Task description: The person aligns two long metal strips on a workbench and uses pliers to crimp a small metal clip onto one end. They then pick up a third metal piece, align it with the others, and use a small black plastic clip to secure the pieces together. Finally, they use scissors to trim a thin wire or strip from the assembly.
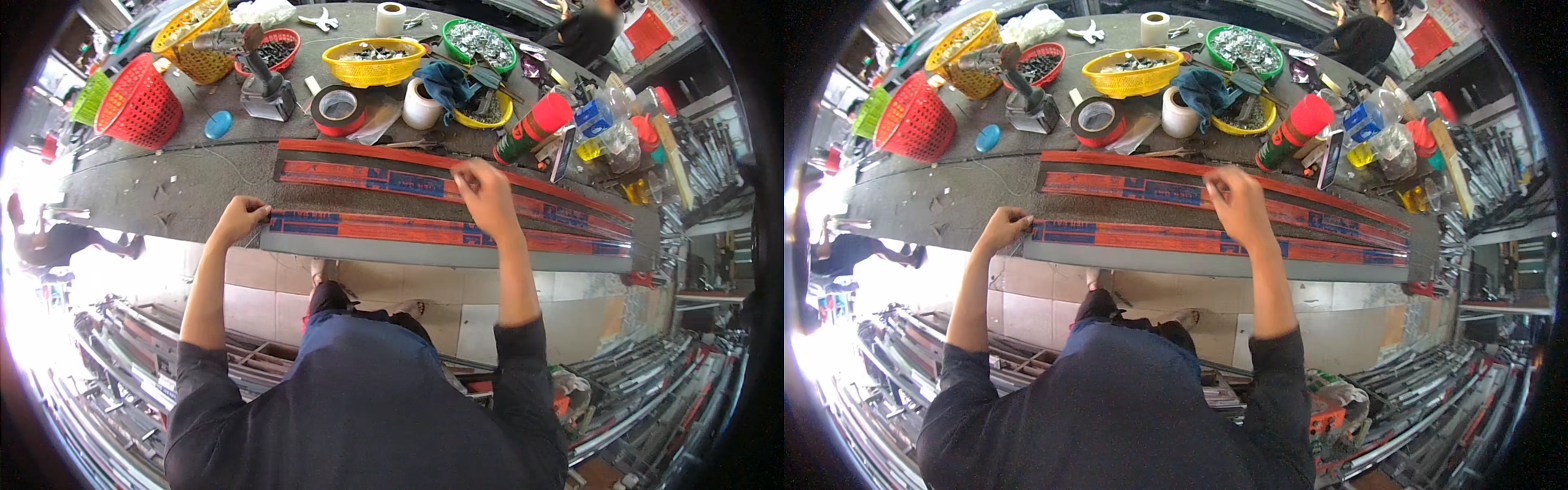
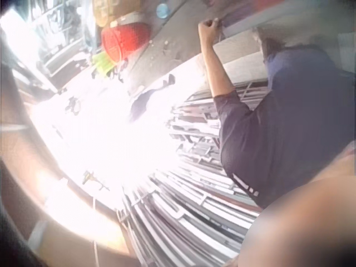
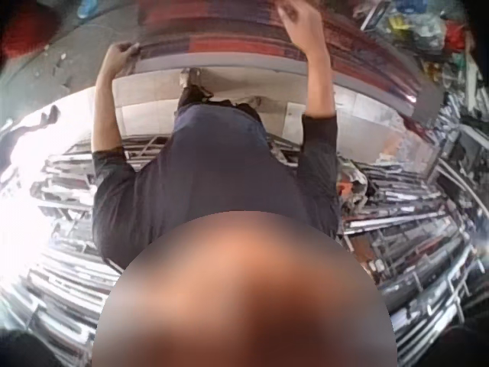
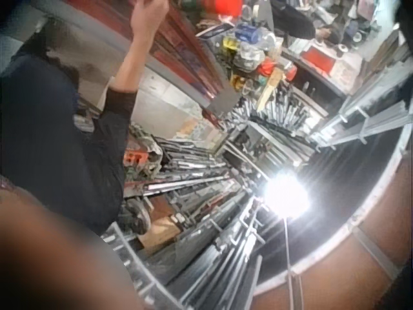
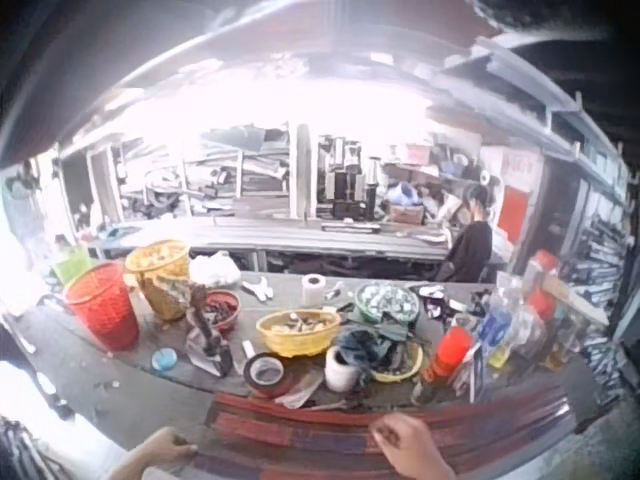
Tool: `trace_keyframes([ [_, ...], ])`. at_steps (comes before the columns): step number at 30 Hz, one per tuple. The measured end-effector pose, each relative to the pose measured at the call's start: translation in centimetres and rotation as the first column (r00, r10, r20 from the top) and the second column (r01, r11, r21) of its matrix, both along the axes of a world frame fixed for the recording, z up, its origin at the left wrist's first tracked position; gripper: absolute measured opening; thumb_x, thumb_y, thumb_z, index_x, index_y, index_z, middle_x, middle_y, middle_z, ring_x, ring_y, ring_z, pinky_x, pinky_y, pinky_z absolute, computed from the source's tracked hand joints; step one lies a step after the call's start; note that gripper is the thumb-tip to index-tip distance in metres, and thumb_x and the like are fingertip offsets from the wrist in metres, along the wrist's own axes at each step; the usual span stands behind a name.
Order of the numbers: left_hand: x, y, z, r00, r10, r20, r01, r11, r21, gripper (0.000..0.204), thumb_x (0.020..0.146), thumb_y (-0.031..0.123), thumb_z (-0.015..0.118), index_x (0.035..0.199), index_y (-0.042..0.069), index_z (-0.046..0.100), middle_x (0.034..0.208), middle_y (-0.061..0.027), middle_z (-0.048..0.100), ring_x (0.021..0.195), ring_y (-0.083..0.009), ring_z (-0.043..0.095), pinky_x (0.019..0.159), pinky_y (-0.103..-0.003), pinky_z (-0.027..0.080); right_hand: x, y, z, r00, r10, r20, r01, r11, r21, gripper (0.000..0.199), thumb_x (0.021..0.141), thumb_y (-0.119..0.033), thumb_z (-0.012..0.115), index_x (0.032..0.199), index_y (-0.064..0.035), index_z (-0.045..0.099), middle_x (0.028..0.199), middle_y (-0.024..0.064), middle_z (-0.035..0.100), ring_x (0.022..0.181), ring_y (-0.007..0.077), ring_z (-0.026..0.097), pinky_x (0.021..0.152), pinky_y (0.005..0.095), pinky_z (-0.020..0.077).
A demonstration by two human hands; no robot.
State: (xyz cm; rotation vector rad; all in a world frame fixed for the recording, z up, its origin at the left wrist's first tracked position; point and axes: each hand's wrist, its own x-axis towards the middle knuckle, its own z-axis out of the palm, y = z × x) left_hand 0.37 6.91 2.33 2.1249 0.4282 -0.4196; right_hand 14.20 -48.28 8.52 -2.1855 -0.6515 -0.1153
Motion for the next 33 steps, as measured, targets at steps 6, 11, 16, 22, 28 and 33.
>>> trace_keyframes([
  [6,-1.9,-0.9,-0.1,0.973,0.005,0.230,-0.014,0.999,0.037,0.027,0.106,0.022,0.082,0.114,-0.004,0.088,0.103,-0.0251,0.086,0.096,-0.0355,0.086,0.090,-0.044,0.065,12.6,7.1,-3.2,0.995,0.072,0.075,0.007,0.675,-0.738,0.035,0.093,-0.012,0.085,0.128,-0.0063,0.081,0.132,0.0223,0.080,0.129,0.0462,0.075,0.112,0.0556,0.0616],
  [11,-3.0,0.6,0.1,0.953,-0.017,0.303,0.054,0.992,-0.116,0.026,0.101,0.021,0.084,0.115,0.000,0.087,0.107,-0.0209,0.084,0.092,-0.0361,0.082,0.086,-0.046,0.064,13.5,8.0,-1.7,0.986,0.166,-0.020,-0.116,0.595,-0.796,0.034,0.088,-0.009,0.088,0.119,-0.0037,0.075,0.122,0.0219,0.078,0.120,0.0468,0.075,0.104,0.0569,0.0613],
  [16,-4.6,1.0,0.2,0.938,-0.082,0.336,0.120,0.988,-0.093,0.030,0.095,0.026,0.090,0.115,0.003,0.086,0.105,-0.0187,0.081,0.100,-0.0394,0.081,0.089,-0.048,0.065,11.1,7.9,2.0,0.994,0.094,0.060,-0.006,0.586,-0.811,0.028,0.094,-0.008,0.085,0.117,-0.0027,0.071,0.115,0.0241,0.078,0.111,0.0515,0.075,0.096,0.0583,0.0612],
  [22,-5.4,1.8,-0.7,0.905,-0.090,0.416,0.173,0.971,-0.166,0.048,0.085,0.030,0.099,0.124,0.007,0.083,0.111,-0.0141,0.078,0.102,-0.0387,0.081,0.089,-0.049,0.066,1.4,10.6,8.5,0.911,-0.269,-0.312,0.052,0.826,-0.561,0.029,0.099,-0.006,0.084,0.124,-0.0003,0.070,0.103,0.0135,0.080,0.083,0.0232,0.078,0.071,0.0387,0.0622],
  [28,-5.4,2.4,-2.1,0.869,-0.062,0.490,0.208,0.946,-0.249,0.053,0.082,0.033,0.101,0.125,0.009,0.082,0.113,-0.0110,0.076,0.101,-0.0370,0.081,0.087,-0.048,0.066,-11.2,23.3,9.9,0.065,-0.012,-0.998,0.151,0.989,-0.002,0.069,0.111,-0.065,0.075,0.136,-0.0011,0.067,0.104,0.0104,0.077,0.073,0.0150,0.072,0.061,0.0309,0.0574],
  [33,-5.6,2.8,-3.1,0.853,-0.053,0.519,0.236,0.926,-0.294,0.054,0.082,0.033,0.101,0.125,0.009,0.081,0.114,-0.0107,0.075,0.100,-0.0364,0.080,0.086,-0.047,0.066,-12.2,30.3,8.9,-0.293,0.020,-0.956,0.233,0.971,-0.051,0.074,0.115,-0.075,0.060,0.132,-0.0032,0.067,0.102,0.0133,0.076,0.068,0.0169,0.068,0.057,0.0304,0.0527],
])
